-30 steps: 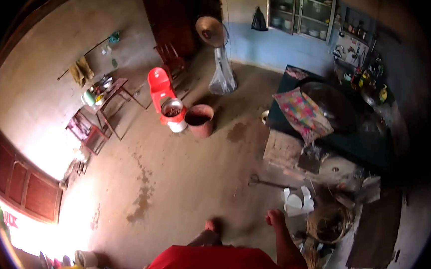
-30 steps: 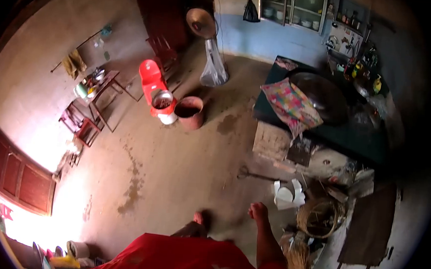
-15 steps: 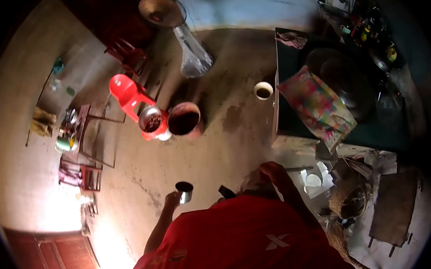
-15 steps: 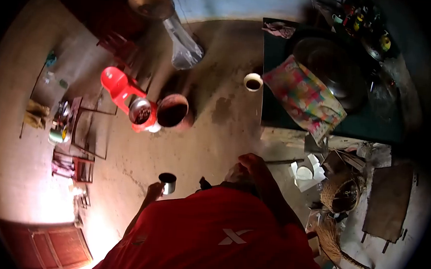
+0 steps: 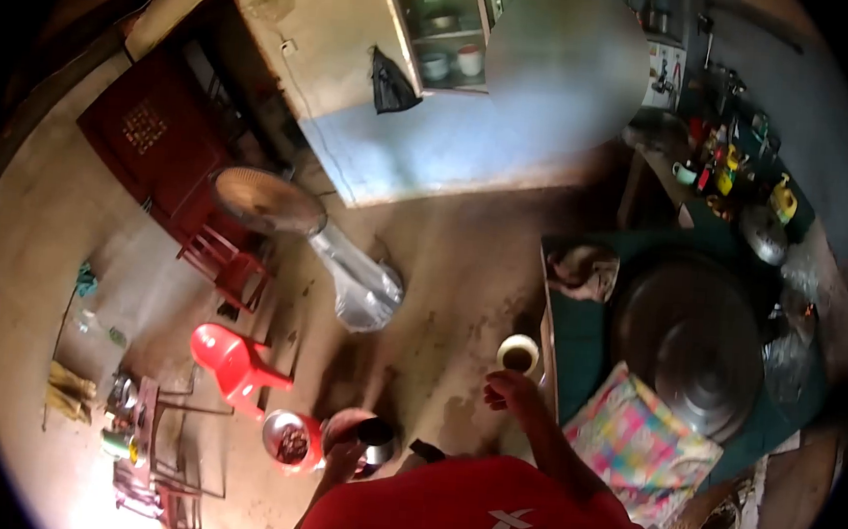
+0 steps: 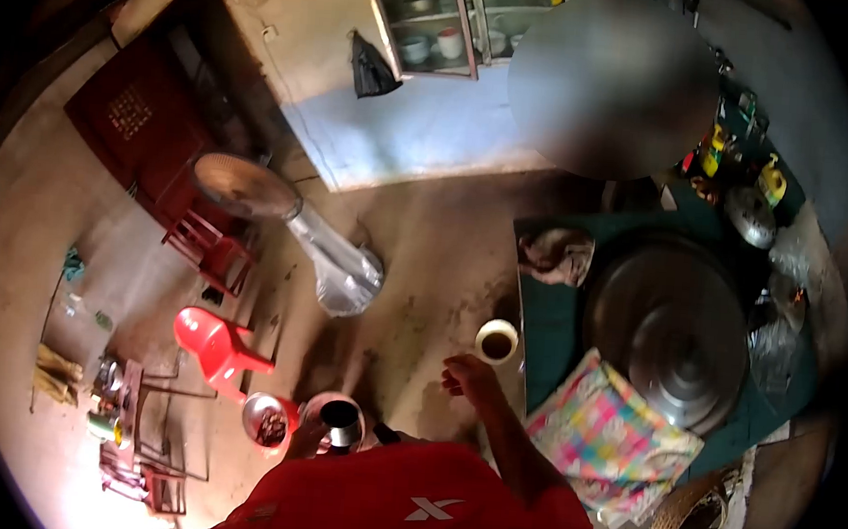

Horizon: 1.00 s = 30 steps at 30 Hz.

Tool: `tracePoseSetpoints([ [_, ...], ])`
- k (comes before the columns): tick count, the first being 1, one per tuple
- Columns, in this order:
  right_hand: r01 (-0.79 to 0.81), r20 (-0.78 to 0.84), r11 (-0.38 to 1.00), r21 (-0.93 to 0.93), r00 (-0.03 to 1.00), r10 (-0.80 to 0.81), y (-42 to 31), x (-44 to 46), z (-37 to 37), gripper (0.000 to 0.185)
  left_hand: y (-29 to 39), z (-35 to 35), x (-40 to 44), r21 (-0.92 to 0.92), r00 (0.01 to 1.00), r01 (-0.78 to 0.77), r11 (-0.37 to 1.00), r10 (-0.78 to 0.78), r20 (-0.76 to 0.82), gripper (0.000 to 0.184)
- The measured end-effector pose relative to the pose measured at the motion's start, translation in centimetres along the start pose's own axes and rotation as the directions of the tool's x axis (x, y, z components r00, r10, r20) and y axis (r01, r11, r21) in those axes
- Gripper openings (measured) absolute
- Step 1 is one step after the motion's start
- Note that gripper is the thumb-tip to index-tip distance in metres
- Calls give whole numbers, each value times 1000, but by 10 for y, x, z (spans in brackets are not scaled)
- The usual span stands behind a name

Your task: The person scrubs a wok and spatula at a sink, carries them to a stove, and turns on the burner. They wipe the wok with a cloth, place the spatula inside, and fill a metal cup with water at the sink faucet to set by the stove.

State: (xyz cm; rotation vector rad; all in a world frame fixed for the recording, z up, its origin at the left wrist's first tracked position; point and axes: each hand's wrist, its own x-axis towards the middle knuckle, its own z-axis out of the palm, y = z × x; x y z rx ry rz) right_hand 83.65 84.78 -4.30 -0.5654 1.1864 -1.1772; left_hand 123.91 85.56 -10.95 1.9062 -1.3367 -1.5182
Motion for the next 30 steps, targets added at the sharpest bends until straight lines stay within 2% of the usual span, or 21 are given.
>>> tracePoseSetpoints([
  [1,-2,22,1000,1,1000,2,-2,26,-1,26,40,-3,11,11,970,243,970,-243,5,36],
  [2,-3,45,1000,2,999,3,-2,54,-3,26,-1,-16,68,-91,995,85,992,-79,59,31],
  [3,-36,24,999,-40,999,37,-12,75,-3,25,-9,-28,108,58,986,-52,997,42,160,27],
  [4,-72,0,994,-78,997,72,-24,92,-2,24,34,-28,123,192,952,-200,961,144,272,24],
  [5,-60,-60,992,-110,997,54,-35,107,-2,21,68,-30,124,638,836,-546,543,408,367,19],
  [6,-58,-68,996,-63,996,54,-39,126,-7,22,82,-30,160,635,830,-554,537,411,377,19],
  [7,-48,-99,999,14,994,49,-36,149,-16,23,92,-28,201,373,865,-498,783,418,278,19],
  [8,-44,-131,994,96,990,56,-27,171,-24,24,97,-31,231,53,909,-388,920,372,189,19],
  [9,-1,-118,990,144,993,18,-22,192,-33,23,175,-20,226,-273,988,49,961,-7,153,22],
  [10,-18,-230,988,152,972,53,-39,199,-27,24,202,-18,260,-274,985,26,961,23,171,22],
  [12,-25,-288,984,178,954,76,-70,216,-19,24,252,-11,307,-141,973,-22,990,53,224,25],
  [16,19,-329,996,92,944,12,-120,255,-17,26,351,23,380,-67,938,-83,994,101,333,28],
  [18,68,-398,985,157,917,0,-130,281,-31,26,386,49,421,-53,898,-136,989,146,415,30],
  [20,46,-410,968,246,910,61,-142,312,-53,22,419,78,459,-14,839,-277,961,249,485,29],
  [21,64,-407,963,264,912,51,-147,327,-65,22,441,94,470,-23,845,-266,964,244,476,29],
  [23,62,-407,957,283,911,61,-160,354,-89,22,479,123,485,27,796,-417,909,351,493,28],
  [25,44,-487,957,285,867,105,-190,397,-109,22,513,151,527,24,764,-472,881,395,510,27],
  [26,231,-429,955,188,894,-132,-184,415,-133,22,512,161,538,34,738,-494,869,399,545,26],
  [27,165,-544,955,246,839,-4,-208,435,-138,22,526,169,550,44,611,-686,726,542,578,25],
  [28,218,-533,967,128,838,-118,-222,447,-151,24,547,178,562,15,440,-835,550,650,619,25],
  [30,220,-561,948,231,826,-55,-276,458,-155,26,610,198,551,20,714,-440,898,337,614,24],
])
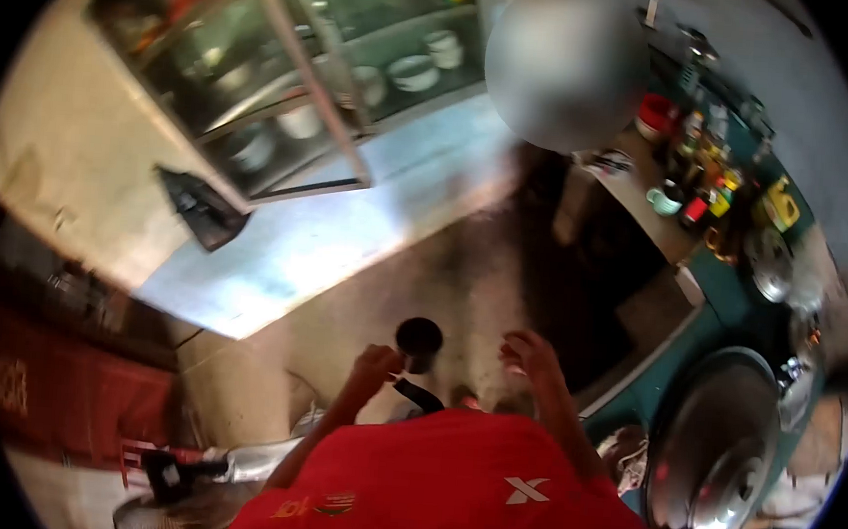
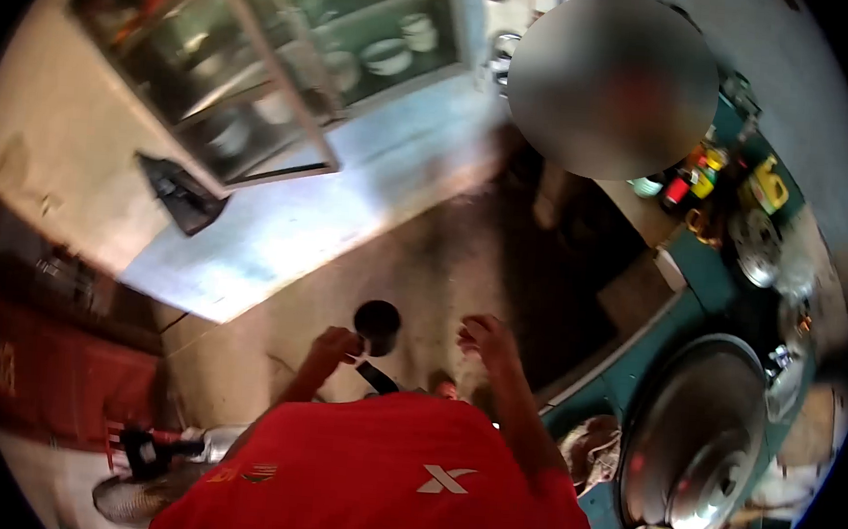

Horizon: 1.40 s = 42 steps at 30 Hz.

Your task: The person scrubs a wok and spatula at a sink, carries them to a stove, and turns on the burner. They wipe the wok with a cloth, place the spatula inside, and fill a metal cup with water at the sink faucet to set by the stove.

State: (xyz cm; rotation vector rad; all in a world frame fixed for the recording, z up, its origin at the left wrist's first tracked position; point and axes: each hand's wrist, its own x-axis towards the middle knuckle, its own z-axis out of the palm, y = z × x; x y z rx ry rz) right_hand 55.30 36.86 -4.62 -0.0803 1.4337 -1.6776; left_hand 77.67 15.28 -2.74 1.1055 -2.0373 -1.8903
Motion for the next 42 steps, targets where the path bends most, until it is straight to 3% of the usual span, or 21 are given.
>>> tracePoseSetpoints([
  [4,-6,23,1000,24,1000,5,-46,49,0,23,34,12,83,-23,999,8,1000,-7,50,27],
  [8,18,-81,999,44,997,-14,-88,101,-15,23,69,44,191,23,986,8,1000,-12,168,29],
  [12,135,-198,991,-11,971,-135,-150,150,-35,24,102,84,318,16,961,-104,994,96,258,28],
  [14,102,-278,994,29,956,-90,-175,163,-48,23,118,110,378,18,947,-122,992,111,302,28],
  [16,109,-324,994,25,941,-96,-208,176,-61,22,150,138,429,-144,851,74,987,13,524,27],
  [21,298,-407,954,-4,871,-274,-277,232,-87,22,226,198,499,-40,882,-48,998,61,467,22],
  [28,471,-355,882,-22,821,-447,-379,372,-156,25,281,278,623,-77,861,0,997,39,507,22],
  [30,554,-408,827,-100,735,-542,-414,413,-182,26,290,308,667,-96,822,66,993,1,569,21],
  [36,523,-436,801,-291,673,-598,-510,534,-247,21,326,394,760,-36,868,186,982,-147,474,22],
  [38,504,-364,743,-439,657,-660,-534,563,-259,24,335,416,788,-11,871,214,977,-186,454,22],
  [40,467,-356,761,-450,688,-632,-545,599,-277,24,336,433,809,-83,865,199,976,-136,483,21],
  [42,468,-317,687,-555,645,-695,-550,633,-294,24,338,448,831,-108,857,246,963,-164,488,20],
])
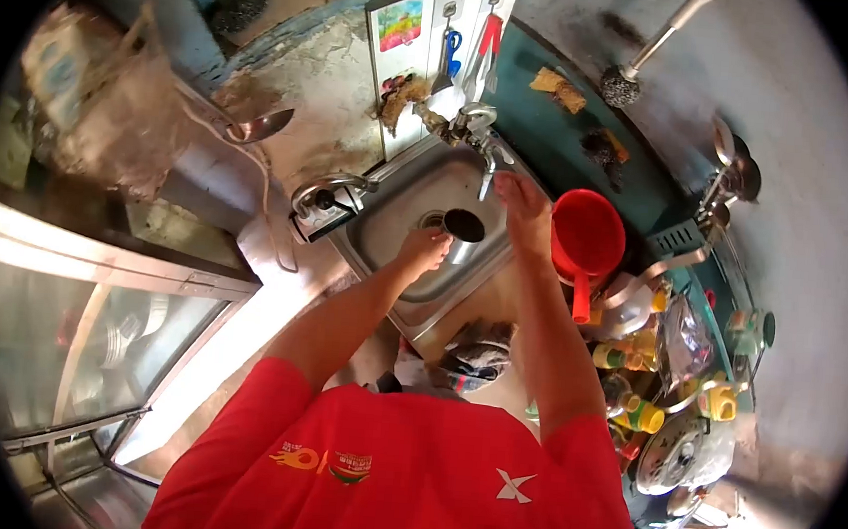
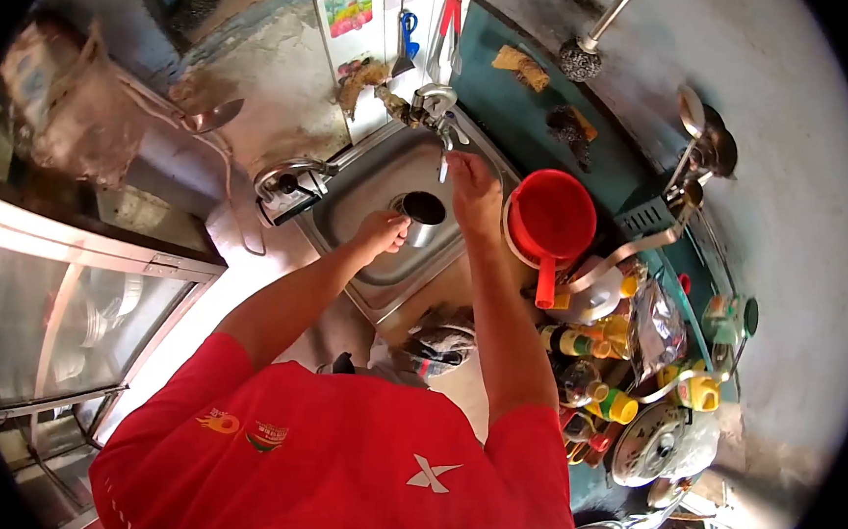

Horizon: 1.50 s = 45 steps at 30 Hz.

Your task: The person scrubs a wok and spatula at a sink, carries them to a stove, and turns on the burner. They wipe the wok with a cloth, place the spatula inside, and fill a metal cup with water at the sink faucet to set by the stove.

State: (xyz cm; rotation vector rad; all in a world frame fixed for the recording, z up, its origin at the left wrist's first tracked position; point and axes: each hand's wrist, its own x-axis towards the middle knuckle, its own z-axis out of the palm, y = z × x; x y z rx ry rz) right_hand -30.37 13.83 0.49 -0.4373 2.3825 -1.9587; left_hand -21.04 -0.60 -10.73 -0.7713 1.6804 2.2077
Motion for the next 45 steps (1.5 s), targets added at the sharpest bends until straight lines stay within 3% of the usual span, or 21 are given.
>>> tracePoseSetpoints([
  [4,1,17,993,-116,1000,1,10,34,5,22,4,-1,46,16,998,34,999,-35,59,22],
  [6,49,17,992,-119,999,-47,28,49,3,22,-2,-1,63,-90,993,62,994,-52,108,20],
  [7,44,11,990,-132,999,-42,28,52,3,22,21,16,38,127,998,-61,990,63,-12,19],
  [8,23,17,991,-132,1000,-21,30,55,2,22,16,17,40,125,999,-39,991,42,-17,19],
  [10,34,31,997,-66,999,-32,28,61,-2,21,15,17,46,15,997,-80,997,80,11,21],
  [15,30,58,999,-23,998,-29,36,70,-5,21,3,18,47,4,988,-152,988,152,27,22],
  [20,-112,108,976,187,990,93,32,70,-7,20,-13,13,54,-100,979,-187,977,194,61,23],
  [24,-106,146,964,242,987,72,40,74,-6,20,-13,14,47,-28,985,-170,985,170,-3,22],
  [26,-83,108,917,390,993,44,43,76,-3,31,-18,12,49,-35,988,-157,987,157,-14,22],
  [29,-158,126,917,365,985,120,36,77,-4,39,-20,14,48,-22,987,-156,987,156,-26,24],
  [33,-155,152,948,279,982,116,38,79,-7,38,-21,15,43,-36,986,-165,986,164,-7,25],
  [38,-131,155,961,244,983,95,39,77,-5,38,-22,23,35,-95,977,-171,981,156,-148,19],
  [45,-123,158,975,183,983,94,41,75,-4,37,-22,21,33,-121,974,-189,975,170,-147,19],
])
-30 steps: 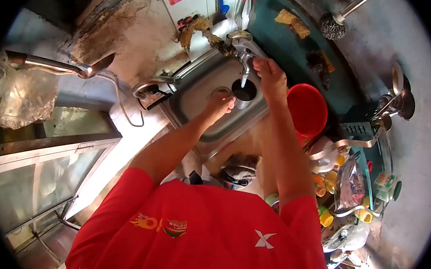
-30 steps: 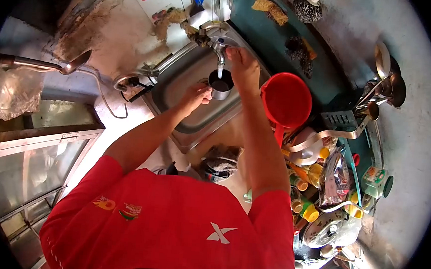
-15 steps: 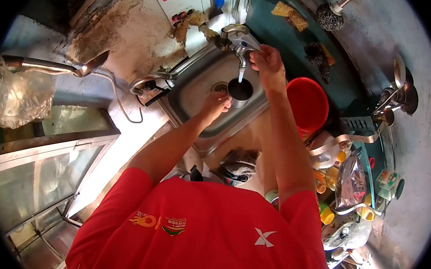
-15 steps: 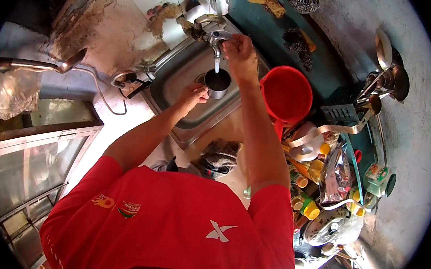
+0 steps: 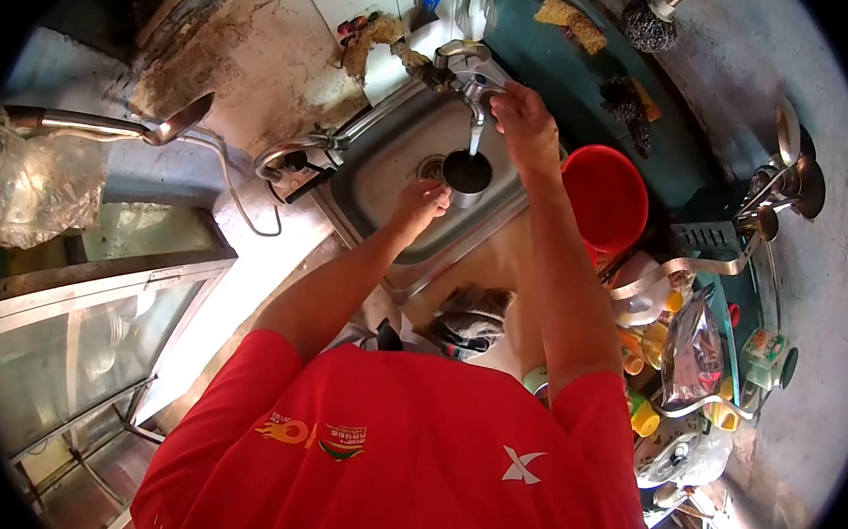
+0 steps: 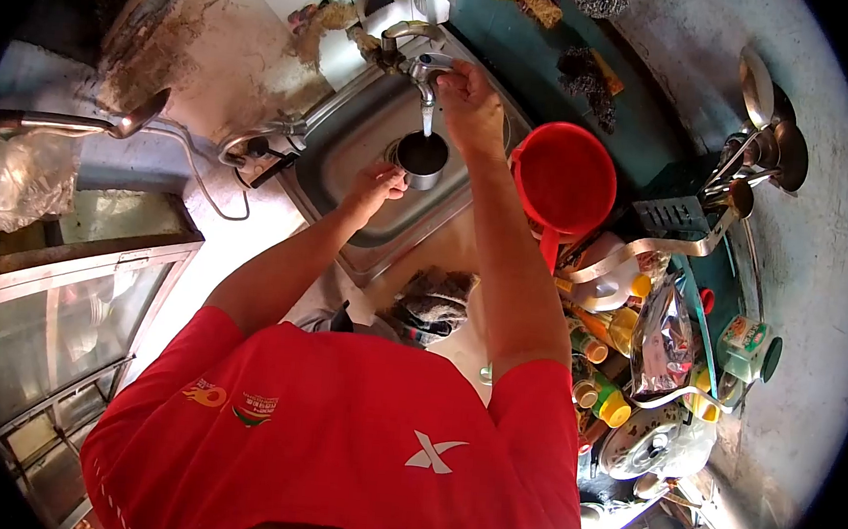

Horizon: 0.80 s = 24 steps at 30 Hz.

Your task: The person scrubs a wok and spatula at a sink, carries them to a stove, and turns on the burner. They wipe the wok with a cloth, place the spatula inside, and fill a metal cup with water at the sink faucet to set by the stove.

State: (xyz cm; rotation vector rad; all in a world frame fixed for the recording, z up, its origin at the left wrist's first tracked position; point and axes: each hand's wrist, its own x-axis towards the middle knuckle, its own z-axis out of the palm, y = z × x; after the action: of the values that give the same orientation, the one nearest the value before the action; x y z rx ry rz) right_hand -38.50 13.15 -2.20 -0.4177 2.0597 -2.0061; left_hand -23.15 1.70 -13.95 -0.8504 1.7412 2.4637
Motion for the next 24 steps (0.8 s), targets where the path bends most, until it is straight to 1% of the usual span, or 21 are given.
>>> tracePoseSetpoints([
  [2,12,-32,995,-95,999,-15,4,2,0,35,0,0,0,-12,1000,1,1000,-1,-7,20],
  [3,11,-32,995,-95,999,-14,0,0,0,35,0,0,-1,-13,1000,2,1000,-2,-7,20],
  [5,-28,-75,960,-279,997,8,-9,-5,0,35,1,-2,-1,-38,999,-6,999,7,37,21],
  [9,-19,-103,951,-310,995,-14,-2,-4,-1,34,1,-2,-1,-55,999,-3,998,5,40,20],
  [11,175,-132,884,-433,958,-254,2,-6,1,34,0,-2,0,-55,999,-11,998,14,44,18],
  [12,171,-138,884,-435,958,-253,3,-7,2,34,0,-2,-1,-54,999,-9,999,11,50,18],
  [14,258,-154,863,-434,923,-353,4,-8,6,34,2,-1,-3,8,1000,4,1000,-4,-2,17],
  [15,256,-160,862,-438,921,-355,0,-12,8,34,0,-3,-1,10,1000,4,1000,-4,5,17],
  [17,143,-173,893,-426,956,-236,-10,-22,12,33,-4,-7,1,-2,998,-6,1000,6,61,18],
  [18,170,-200,841,-514,930,-310,-7,-24,13,34,-5,-8,0,3,997,-6,1000,6,74,18],
  [20,164,-201,852,-498,933,-297,-4,-32,16,34,-7,-11,-1,60,997,-33,998,29,70,20],
  [21,159,-200,865,-476,938,-283,-6,-36,17,34,-11,-17,-1,80,994,-33,996,24,104,20],
  [22,64,-207,891,-450,963,-174,-11,-44,18,35,-15,-23,-1,101,993,-9,995,-3,119,21],
  [23,99,-200,865,-492,954,-224,-3,-49,18,38,-18,-26,1,127,988,12,992,-31,150,24],
  [24,81,-154,882,-464,973,-170,-6,-60,17,43,-17,-29,0,177,987,14,984,-42,157,23],
])
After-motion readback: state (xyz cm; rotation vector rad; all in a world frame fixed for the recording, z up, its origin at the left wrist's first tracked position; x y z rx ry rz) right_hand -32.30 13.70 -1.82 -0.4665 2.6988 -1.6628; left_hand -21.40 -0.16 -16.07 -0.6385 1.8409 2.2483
